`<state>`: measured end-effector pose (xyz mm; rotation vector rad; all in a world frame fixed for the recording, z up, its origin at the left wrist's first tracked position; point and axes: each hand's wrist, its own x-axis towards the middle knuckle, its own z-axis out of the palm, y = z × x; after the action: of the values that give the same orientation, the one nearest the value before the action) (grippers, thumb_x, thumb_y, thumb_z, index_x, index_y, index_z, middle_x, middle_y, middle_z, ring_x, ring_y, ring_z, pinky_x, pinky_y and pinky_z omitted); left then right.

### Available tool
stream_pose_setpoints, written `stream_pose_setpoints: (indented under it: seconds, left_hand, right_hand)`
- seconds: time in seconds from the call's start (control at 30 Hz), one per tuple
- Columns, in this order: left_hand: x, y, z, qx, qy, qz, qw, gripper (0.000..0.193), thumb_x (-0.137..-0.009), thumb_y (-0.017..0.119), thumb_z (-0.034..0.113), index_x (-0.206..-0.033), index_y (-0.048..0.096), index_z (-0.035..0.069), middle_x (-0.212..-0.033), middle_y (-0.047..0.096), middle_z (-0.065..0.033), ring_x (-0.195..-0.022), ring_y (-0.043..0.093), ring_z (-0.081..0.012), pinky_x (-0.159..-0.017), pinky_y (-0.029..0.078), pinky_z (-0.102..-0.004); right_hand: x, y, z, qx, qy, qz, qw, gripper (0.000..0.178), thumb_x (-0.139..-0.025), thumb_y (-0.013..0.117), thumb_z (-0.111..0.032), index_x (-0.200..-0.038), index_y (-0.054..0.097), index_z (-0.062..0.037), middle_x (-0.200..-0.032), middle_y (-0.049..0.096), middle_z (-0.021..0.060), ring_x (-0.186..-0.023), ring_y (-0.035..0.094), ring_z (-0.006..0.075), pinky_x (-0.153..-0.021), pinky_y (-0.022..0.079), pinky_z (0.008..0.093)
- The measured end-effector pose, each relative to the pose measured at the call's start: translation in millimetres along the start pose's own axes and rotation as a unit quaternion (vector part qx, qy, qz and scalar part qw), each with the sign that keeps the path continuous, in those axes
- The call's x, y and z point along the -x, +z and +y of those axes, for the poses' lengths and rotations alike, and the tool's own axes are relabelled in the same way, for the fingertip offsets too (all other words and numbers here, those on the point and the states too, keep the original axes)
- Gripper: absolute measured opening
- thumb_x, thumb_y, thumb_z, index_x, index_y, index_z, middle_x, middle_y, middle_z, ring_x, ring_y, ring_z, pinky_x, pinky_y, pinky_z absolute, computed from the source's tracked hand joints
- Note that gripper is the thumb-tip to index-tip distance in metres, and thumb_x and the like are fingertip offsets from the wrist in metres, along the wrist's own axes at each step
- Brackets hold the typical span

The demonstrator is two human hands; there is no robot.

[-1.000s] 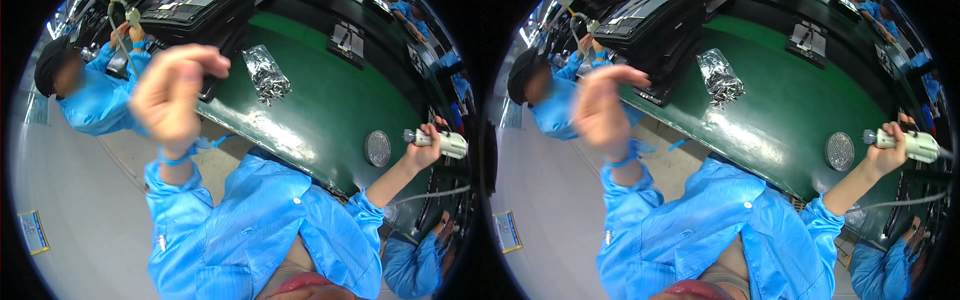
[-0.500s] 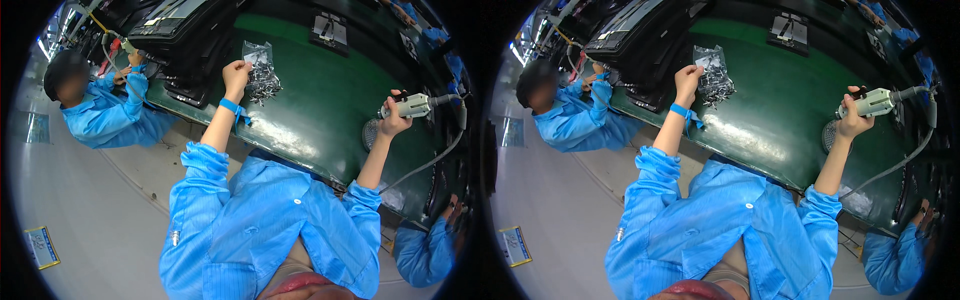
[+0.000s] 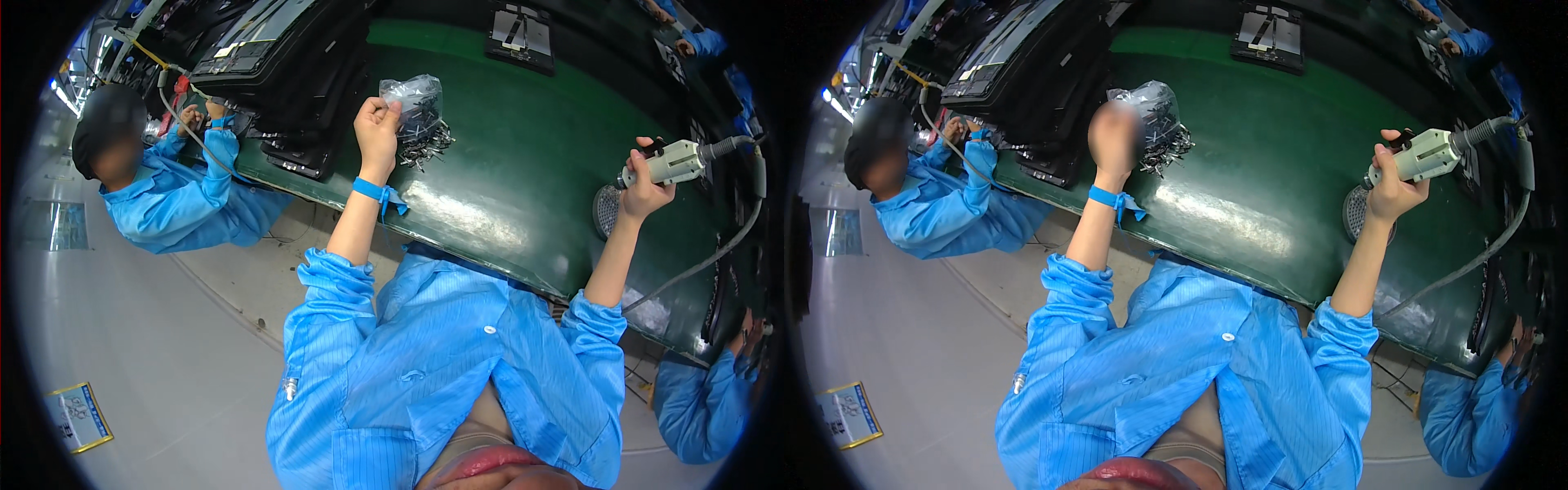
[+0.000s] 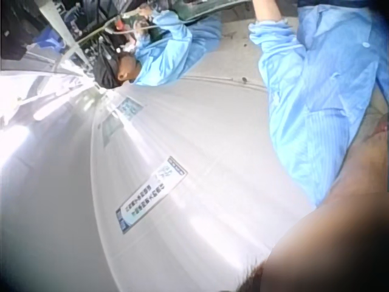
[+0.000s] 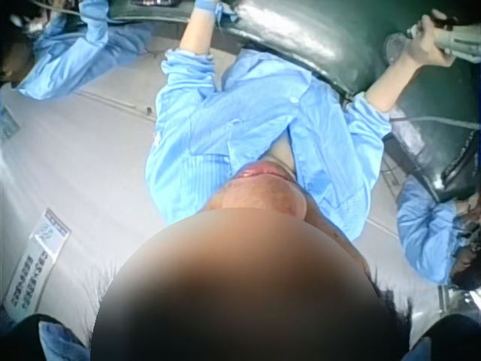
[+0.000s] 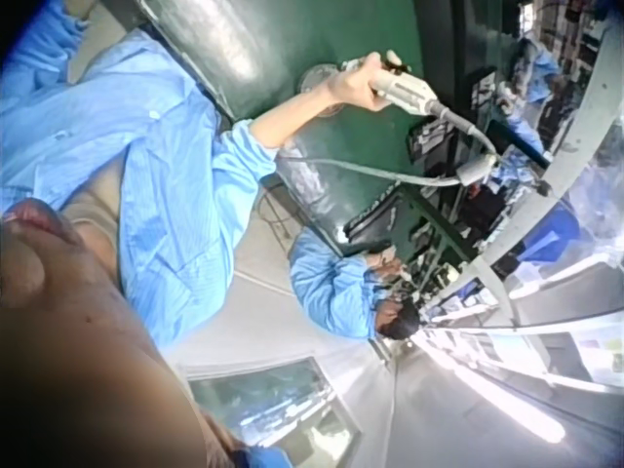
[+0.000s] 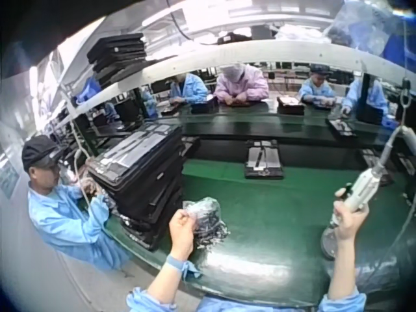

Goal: Assembling electronic components by fastening screws using an electric screwdriver on a factory assembly line.

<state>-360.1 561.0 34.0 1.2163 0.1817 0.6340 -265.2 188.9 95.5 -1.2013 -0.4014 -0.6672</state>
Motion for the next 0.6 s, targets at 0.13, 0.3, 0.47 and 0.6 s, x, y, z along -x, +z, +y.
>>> stream_pose_setpoints:
  seconds: [0.13,0.3,0.47,0.6]
  left_hand:
    - [4,11,3,-0.045,0.048,0.011,0.998,0.014,-0.085,0.059,-0.003,-0.094,0.049,0.002,-0.077,0.06,-0.0028,-0.066,0.054,-0.0066,-0.06,0.041,-0.0197]
    - [-3,14,9,-0.016,0.052,0.01,0.999,0.013,-0.084,0.059,-0.005,-0.095,0.054,-0.002,-0.086,0.065,-0.0059,-0.075,0.059,-0.0082,-0.068,0.044,-0.0195]
    - [-1,25,15,-0.059,0.066,0.04,0.995,0.003,-0.085,0.059,-0.002,-0.088,0.059,-0.002,-0.081,0.063,-0.0014,-0.074,0.055,-0.0042,-0.066,0.042,-0.0183]
    - [-5,26,20,0.022,0.072,0.08,0.994,0.001,-0.085,0.06,-0.002,-0.086,0.058,-0.002,-0.076,0.061,-0.0004,-0.069,0.053,-0.0031,-0.061,0.039,-0.0178]
  right_hand:
    - [1,1,-2,0.0,0.0,0.005,1.0,0.036,-0.07,0.064,0.011,-0.104,0.053,0.0062,-0.086,0.065,0.0154,-0.055,0.052,0.0102,-0.051,0.044,0.0224]
    - [0,0,-3,0.013,0.009,0.004,1.0,0.038,-0.07,0.063,0.011,-0.106,0.053,0.0057,-0.088,0.065,0.0151,-0.059,0.053,0.0111,-0.052,0.044,0.0221]
    - [0,-1,0,0.015,0.012,0.006,1.0,0.038,-0.07,0.064,0.011,-0.106,0.053,0.0055,-0.088,0.065,0.015,-0.058,0.053,0.0113,-0.053,0.044,0.0225]
    - [4,-4,2,0.01,0.02,-0.002,1.0,0.038,-0.07,0.064,0.011,-0.106,0.053,0.0055,-0.088,0.065,0.0148,-0.058,0.053,0.0113,-0.053,0.044,0.0227]
